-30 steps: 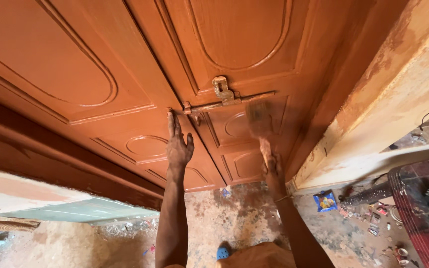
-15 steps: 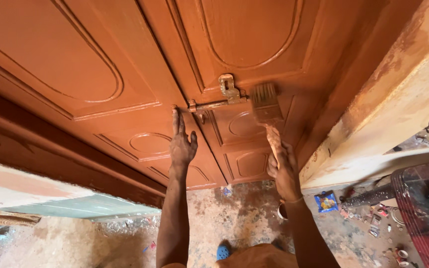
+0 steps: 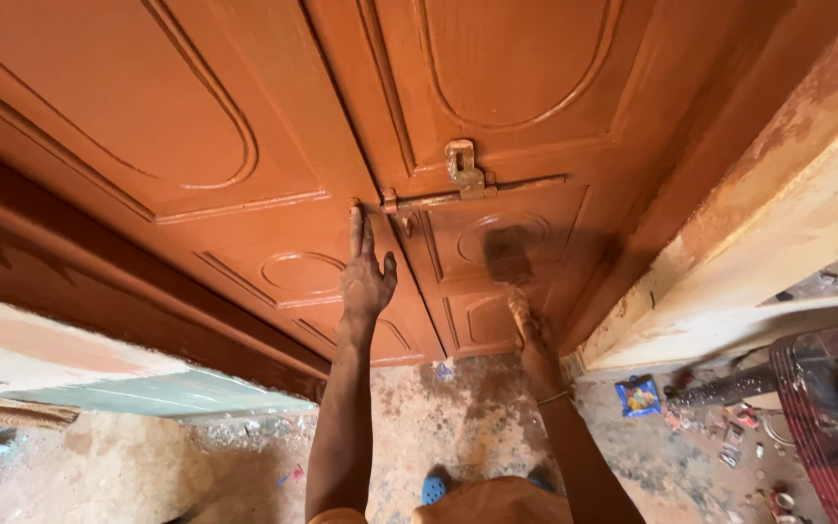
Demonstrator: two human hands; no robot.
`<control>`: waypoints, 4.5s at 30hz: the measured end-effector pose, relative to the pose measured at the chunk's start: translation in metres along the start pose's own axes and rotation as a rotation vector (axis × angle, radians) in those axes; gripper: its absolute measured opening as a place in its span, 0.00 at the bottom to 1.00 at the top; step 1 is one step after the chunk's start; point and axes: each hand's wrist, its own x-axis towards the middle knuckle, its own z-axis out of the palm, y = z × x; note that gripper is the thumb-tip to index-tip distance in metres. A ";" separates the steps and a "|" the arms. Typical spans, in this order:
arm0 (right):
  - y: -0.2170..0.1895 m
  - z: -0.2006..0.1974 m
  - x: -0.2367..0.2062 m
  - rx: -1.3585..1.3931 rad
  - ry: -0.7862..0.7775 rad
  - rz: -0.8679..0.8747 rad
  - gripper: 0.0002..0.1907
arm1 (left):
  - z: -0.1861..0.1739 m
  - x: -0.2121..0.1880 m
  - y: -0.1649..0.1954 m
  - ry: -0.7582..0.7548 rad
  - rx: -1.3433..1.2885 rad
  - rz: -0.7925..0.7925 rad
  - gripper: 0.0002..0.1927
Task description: The person paints a metal double door with a reddish-brown paint, using a paintbrush in the right hand while steadying the door with the left hand. They work across the door panels and around the latch, dipping the brush in a small paint can on the floor between strokes.
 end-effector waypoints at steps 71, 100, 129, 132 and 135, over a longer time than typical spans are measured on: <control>-0.062 0.356 -0.101 -0.250 -0.356 -0.485 0.26 | -0.152 -0.017 -0.205 0.175 -0.323 0.149 0.45; -0.008 0.468 -0.086 -0.394 -0.019 -0.906 0.22 | -0.193 0.001 -0.336 0.173 -0.138 0.275 0.40; -0.084 0.261 -0.079 -0.043 -0.192 -0.158 0.20 | -0.097 0.016 -0.112 0.157 0.023 0.424 0.46; -0.127 0.242 -0.063 -0.078 -0.331 -0.180 0.20 | -0.082 0.019 -0.083 0.135 0.106 0.454 0.48; -0.174 0.233 -0.041 -0.123 -0.359 -0.316 0.20 | -0.068 0.019 -0.067 0.084 0.112 0.406 0.49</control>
